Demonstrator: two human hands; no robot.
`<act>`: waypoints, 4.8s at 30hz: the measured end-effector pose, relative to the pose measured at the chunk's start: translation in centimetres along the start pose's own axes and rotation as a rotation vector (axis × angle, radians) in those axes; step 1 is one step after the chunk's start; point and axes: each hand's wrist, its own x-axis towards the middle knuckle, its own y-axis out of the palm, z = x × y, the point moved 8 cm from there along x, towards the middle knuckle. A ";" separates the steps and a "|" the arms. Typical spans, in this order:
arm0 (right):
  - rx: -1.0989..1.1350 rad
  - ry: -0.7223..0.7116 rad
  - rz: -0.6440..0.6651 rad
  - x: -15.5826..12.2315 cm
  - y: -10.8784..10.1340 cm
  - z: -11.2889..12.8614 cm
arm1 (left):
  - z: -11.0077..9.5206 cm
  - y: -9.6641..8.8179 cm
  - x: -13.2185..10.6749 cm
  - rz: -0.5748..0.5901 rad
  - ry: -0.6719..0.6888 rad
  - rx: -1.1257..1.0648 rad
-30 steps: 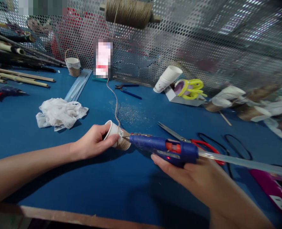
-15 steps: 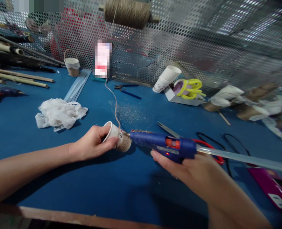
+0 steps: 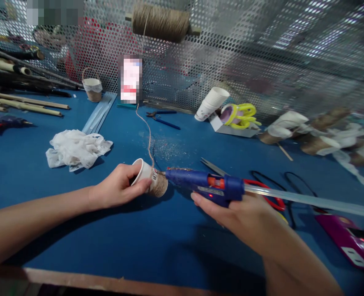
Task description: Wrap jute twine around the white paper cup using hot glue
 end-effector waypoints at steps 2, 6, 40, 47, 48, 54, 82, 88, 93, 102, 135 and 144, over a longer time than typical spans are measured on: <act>0.035 0.037 0.007 0.2 0.0 -0.3 | -0.1 0.1 0.0 0.008 0.002 -0.002; 0.212 0.233 0.065 1.4 0.1 -1.3 | -0.3 0.2 0.0 0.028 -0.003 -0.001; 0.986 0.620 0.267 8.2 7.6 -3.6 | -0.8 0.1 0.0 -0.017 0.017 -0.100; 1.320 0.574 -0.006 8.7 6.5 -1.2 | -0.5 0.3 -0.2 0.003 -0.038 -0.188; 1.328 0.579 -0.064 8.4 6.0 -1.6 | -0.3 0.3 -0.1 0.001 -0.061 -0.231; 1.251 0.529 -0.296 7.1 2.6 -2.2 | 0.6 0.7 0.3 -0.006 -0.227 -0.533; 0.971 0.550 -0.168 7.1 4.2 -2.7 | -0.2 0.7 -0.4 0.011 -0.142 -0.569; 0.989 0.542 -0.086 7.3 4.6 -2.0 | -0.3 0.5 -0.6 -0.002 -0.146 -0.504; 1.022 0.556 -0.048 7.1 5.1 -1.6 | -0.8 0.1 -0.7 -0.025 -0.117 -0.485; 1.052 0.568 0.002 7.1 5.8 -1.2 | -1.8 -0.2 -0.6 -0.008 0.018 -0.251; 0.567 0.385 -0.170 7.2 5.1 -0.2 | 2.1 0.1 0.3 -0.110 -0.296 -0.598; 0.602 0.369 -0.138 7.2 5.6 0.2 | 2.1 0.0 0.3 -0.145 -0.322 -0.566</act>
